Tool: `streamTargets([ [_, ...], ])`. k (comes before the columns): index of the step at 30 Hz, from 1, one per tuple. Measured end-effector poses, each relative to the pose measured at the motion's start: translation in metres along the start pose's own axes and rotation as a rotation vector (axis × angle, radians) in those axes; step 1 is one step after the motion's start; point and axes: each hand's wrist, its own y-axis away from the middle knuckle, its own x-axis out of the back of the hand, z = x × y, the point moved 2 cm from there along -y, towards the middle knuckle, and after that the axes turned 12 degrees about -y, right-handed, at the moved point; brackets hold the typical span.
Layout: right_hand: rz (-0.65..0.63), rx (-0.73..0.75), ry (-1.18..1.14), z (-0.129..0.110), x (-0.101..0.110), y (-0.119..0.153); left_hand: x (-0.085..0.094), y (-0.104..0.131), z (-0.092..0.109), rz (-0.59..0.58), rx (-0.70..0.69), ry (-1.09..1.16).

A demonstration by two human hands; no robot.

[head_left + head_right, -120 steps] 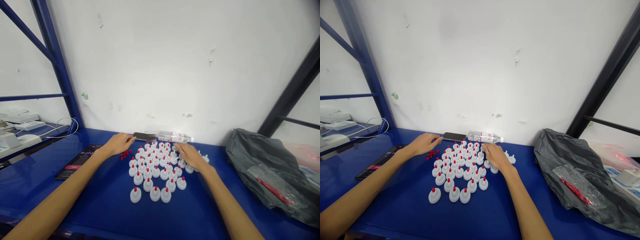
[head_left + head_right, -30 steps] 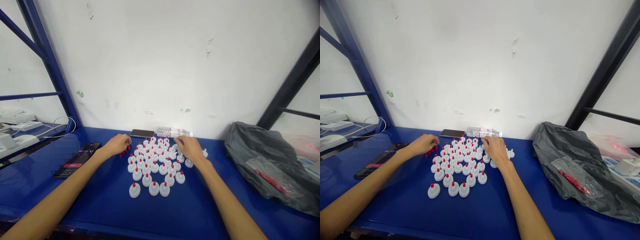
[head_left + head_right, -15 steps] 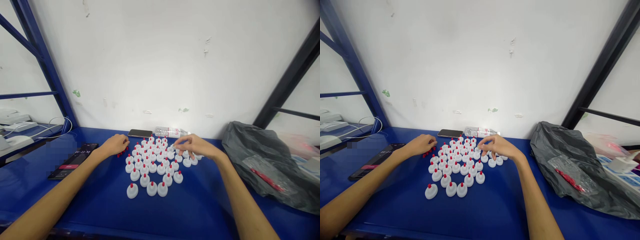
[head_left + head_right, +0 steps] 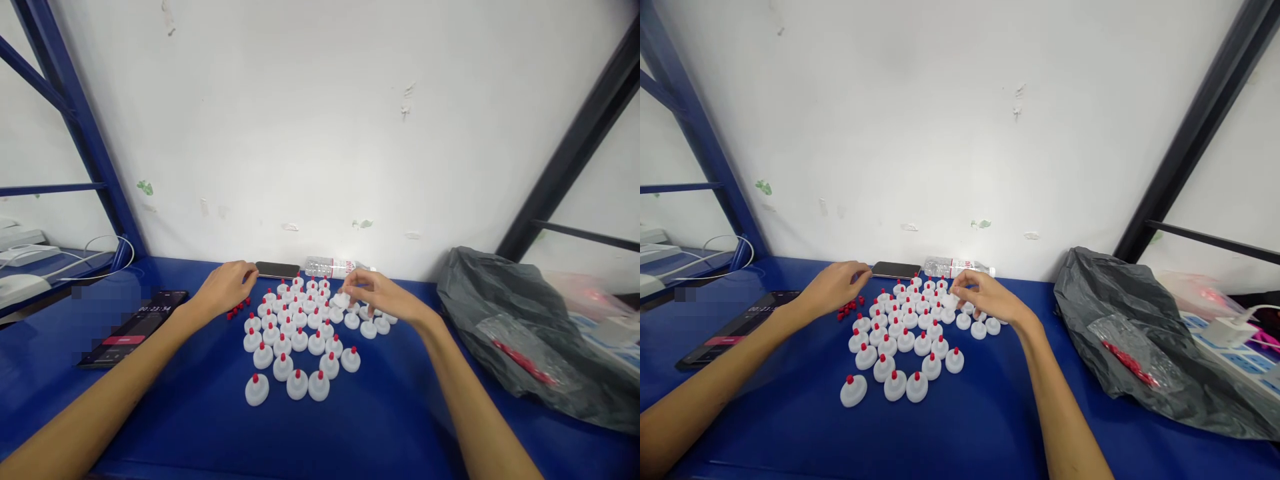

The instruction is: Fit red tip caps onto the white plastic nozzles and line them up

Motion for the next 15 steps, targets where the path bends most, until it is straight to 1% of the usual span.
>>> streamTargets([
  [4,0.0,0.042,-0.169,-0.004,-0.014,-0.005,0.013,0.006,0.017,0.172,-0.089,0.075],
  [7,-0.019,0.078,-0.212,-0.004,-0.025,-0.011,0.017,0.013,0.028,0.266,-0.163,0.114],
  [10,-0.024,0.094,-0.22,-0.004,-0.036,-0.013,0.019,0.02,0.039,0.332,-0.243,0.131],
  [12,-0.05,0.064,-0.245,-0.004,-0.043,-0.013,0.02,0.024,0.046,0.378,-0.338,0.141],
  [15,-0.128,0.021,-0.284,-0.004,-0.054,-0.012,0.022,0.032,0.06,0.449,-0.493,0.152],
])
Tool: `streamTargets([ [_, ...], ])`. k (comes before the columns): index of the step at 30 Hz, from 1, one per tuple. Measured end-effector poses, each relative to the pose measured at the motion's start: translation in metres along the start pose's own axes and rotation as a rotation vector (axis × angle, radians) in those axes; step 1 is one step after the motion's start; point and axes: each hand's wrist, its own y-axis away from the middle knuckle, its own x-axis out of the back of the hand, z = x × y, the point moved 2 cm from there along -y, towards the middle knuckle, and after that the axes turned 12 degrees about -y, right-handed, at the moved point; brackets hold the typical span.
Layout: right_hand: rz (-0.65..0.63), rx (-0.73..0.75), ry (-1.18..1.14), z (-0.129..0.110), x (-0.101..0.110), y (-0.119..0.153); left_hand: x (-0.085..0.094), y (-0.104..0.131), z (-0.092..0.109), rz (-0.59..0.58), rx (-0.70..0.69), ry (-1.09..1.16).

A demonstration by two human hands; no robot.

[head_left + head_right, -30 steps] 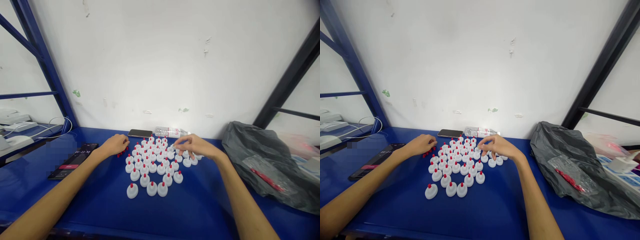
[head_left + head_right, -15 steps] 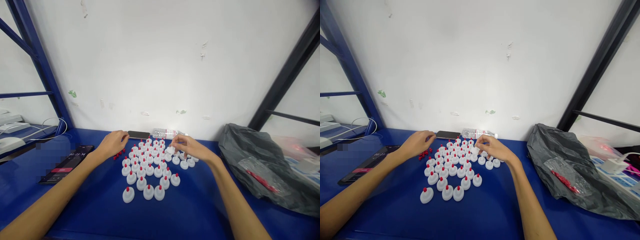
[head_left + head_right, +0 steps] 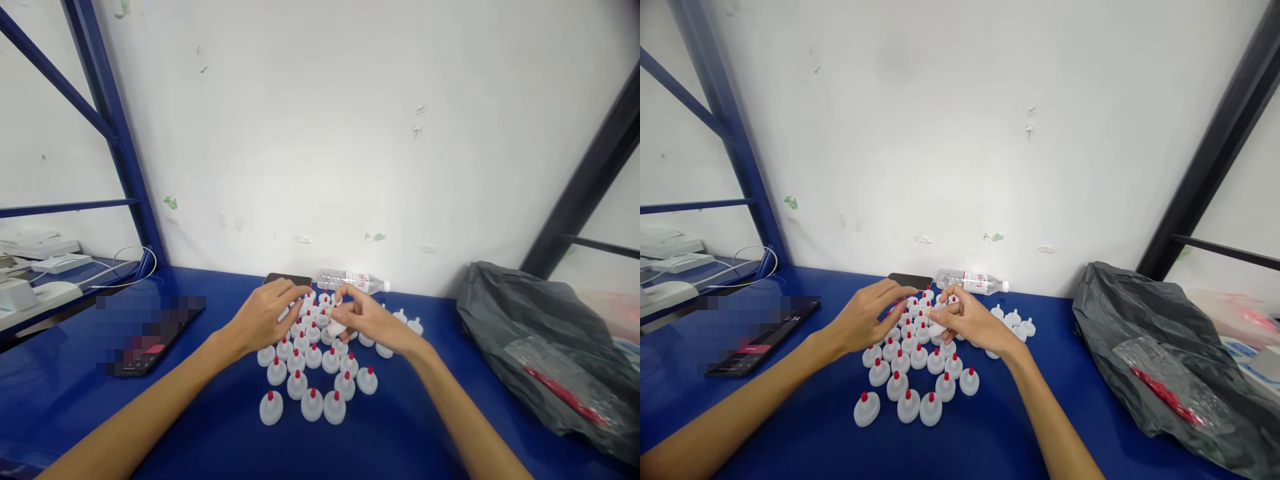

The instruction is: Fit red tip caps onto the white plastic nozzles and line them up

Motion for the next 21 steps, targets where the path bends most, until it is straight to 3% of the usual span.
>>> streamTargets([
  [5,-0.096,0.001,-0.023,0.004,-0.011,-0.003,0.0,0.0,0.028,-0.031,-0.151,0.065],
  [9,-0.102,-0.012,-0.051,0.006,-0.011,-0.003,-0.002,0.0,0.035,-0.07,-0.179,0.112],
  [17,-0.117,0.041,-0.114,0.001,-0.018,-0.005,-0.005,0.002,0.027,-0.079,-0.079,0.13],
  [21,-0.011,0.105,0.026,-0.003,-0.006,-0.004,-0.004,0.003,0.021,-0.071,0.141,0.083],
])
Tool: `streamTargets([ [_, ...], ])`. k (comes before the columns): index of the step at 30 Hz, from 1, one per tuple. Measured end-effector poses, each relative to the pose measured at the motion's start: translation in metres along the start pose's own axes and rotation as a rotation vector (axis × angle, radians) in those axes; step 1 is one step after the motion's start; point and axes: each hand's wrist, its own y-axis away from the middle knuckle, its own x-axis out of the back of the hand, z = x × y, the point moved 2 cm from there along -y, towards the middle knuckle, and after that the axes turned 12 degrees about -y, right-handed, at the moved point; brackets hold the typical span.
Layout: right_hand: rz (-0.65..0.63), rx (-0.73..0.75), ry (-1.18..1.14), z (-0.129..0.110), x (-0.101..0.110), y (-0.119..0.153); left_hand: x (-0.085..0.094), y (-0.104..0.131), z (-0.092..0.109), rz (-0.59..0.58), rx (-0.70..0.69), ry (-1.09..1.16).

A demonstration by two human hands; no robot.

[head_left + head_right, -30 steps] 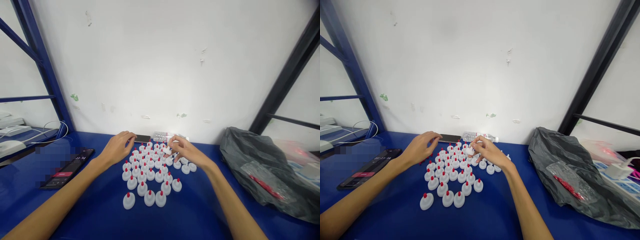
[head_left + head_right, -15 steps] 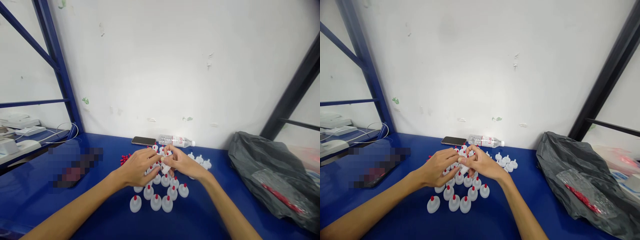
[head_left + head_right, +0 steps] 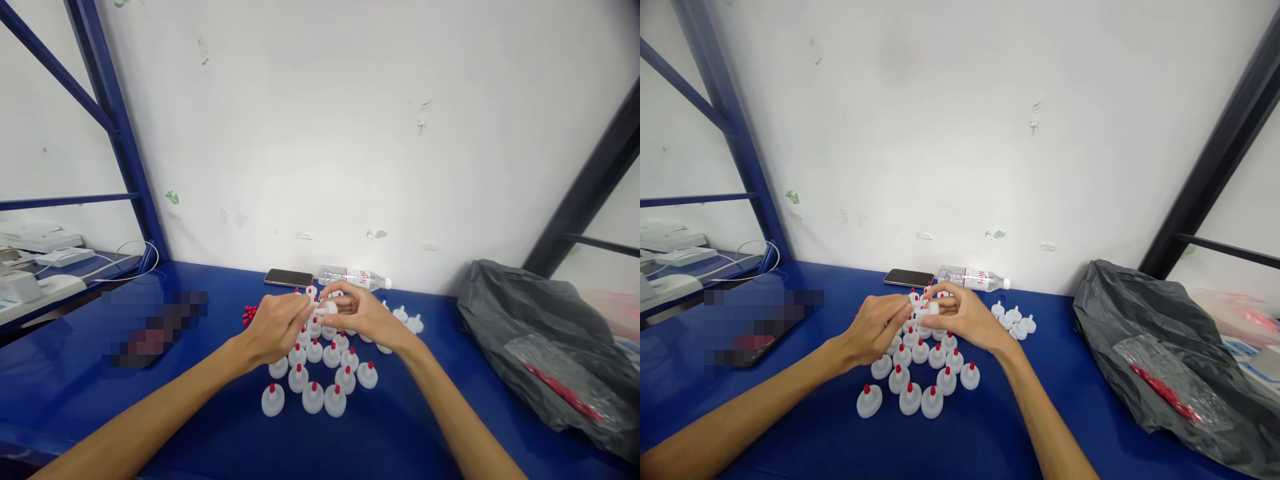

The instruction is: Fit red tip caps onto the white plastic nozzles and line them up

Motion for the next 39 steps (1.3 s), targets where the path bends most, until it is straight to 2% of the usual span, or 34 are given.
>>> streamTargets([
  [3,0.26,0.087,0.242,-0.006,0.032,0.008,0.009,-0.004,-0.02,0.024,0.213,-0.087],
  [5,0.399,0.154,0.294,-0.01,0.054,0.015,0.015,-0.007,-0.039,0.011,0.343,-0.164],
  [7,0.47,0.211,0.303,-0.013,0.069,0.02,0.016,-0.01,-0.058,-0.05,0.418,-0.234],
  [9,0.496,0.216,0.307,-0.013,0.074,0.022,0.011,-0.01,-0.075,-0.139,0.457,-0.281],
  [15,0.327,0.107,0.252,-0.008,0.059,0.018,-0.009,0.001,-0.101,-0.386,0.484,-0.32],
  [20,0.285,0.051,0.465,-0.013,0.059,0.02,-0.013,0.007,-0.11,-0.504,0.544,-0.325],
  [24,0.001,-0.155,0.395,-0.009,0.058,0.024,-0.013,0.007,-0.115,-0.562,0.578,-0.325],
  [26,-0.1,-0.242,0.358,-0.006,0.056,0.026,-0.013,0.007,-0.116,-0.59,0.585,-0.335],
  [35,-0.132,-0.366,0.488,0.005,0.064,0.027,-0.018,0.008,-0.112,-0.724,0.588,-0.383],
  [39,-0.068,-0.377,0.5,0.002,0.065,0.028,-0.019,0.009,-0.114,-0.761,0.584,-0.392],
])
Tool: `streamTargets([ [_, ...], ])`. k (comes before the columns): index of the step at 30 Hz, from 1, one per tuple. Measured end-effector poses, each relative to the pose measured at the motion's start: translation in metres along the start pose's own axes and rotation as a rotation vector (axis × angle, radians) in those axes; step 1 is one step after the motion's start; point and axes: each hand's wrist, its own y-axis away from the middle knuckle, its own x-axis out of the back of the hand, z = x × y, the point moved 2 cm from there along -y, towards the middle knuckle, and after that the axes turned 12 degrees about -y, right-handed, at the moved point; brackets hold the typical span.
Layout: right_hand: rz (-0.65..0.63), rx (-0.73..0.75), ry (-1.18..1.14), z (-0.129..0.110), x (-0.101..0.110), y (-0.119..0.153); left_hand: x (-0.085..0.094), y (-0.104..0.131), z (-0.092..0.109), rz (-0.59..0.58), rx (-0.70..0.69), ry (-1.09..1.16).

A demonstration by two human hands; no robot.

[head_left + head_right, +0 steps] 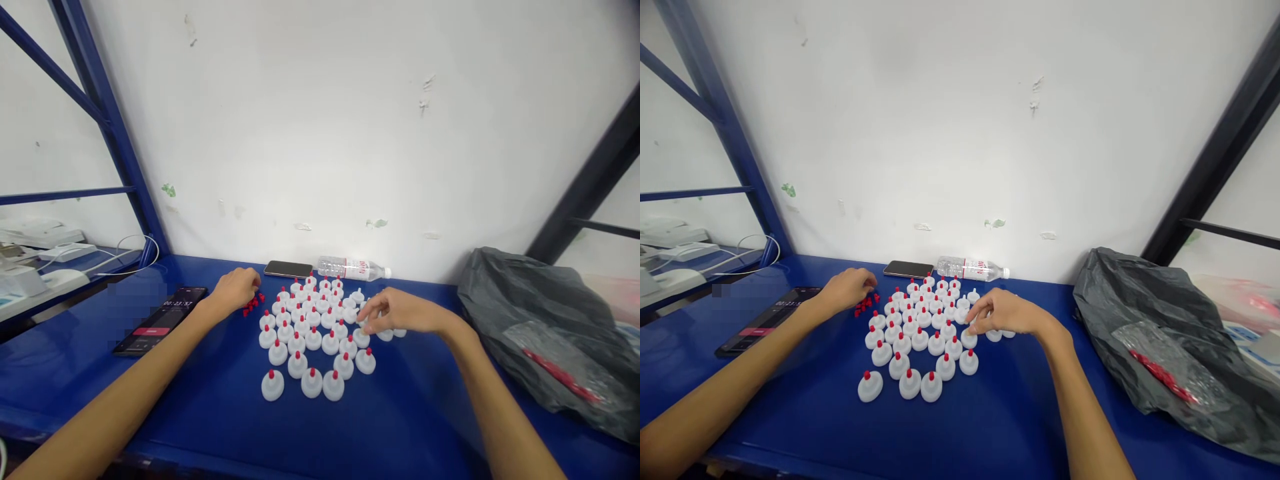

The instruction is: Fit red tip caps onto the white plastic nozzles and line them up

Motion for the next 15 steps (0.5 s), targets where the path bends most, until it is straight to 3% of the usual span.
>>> streamTargets([
  [3,0.011,0.007,-0.078,-0.008,0.002,0.007,0.0,-0.001,-0.001,-0.021,-0.001,-0.01],
  [10,-0.325,-0.158,-0.177,-0.007,-0.008,0.012,0.001,0.001,-0.002,-0.047,-0.021,0.02],
  [15,-0.332,-0.1,-0.221,-0.003,-0.012,0.011,0.003,0.003,-0.002,-0.02,-0.028,0.059],
])
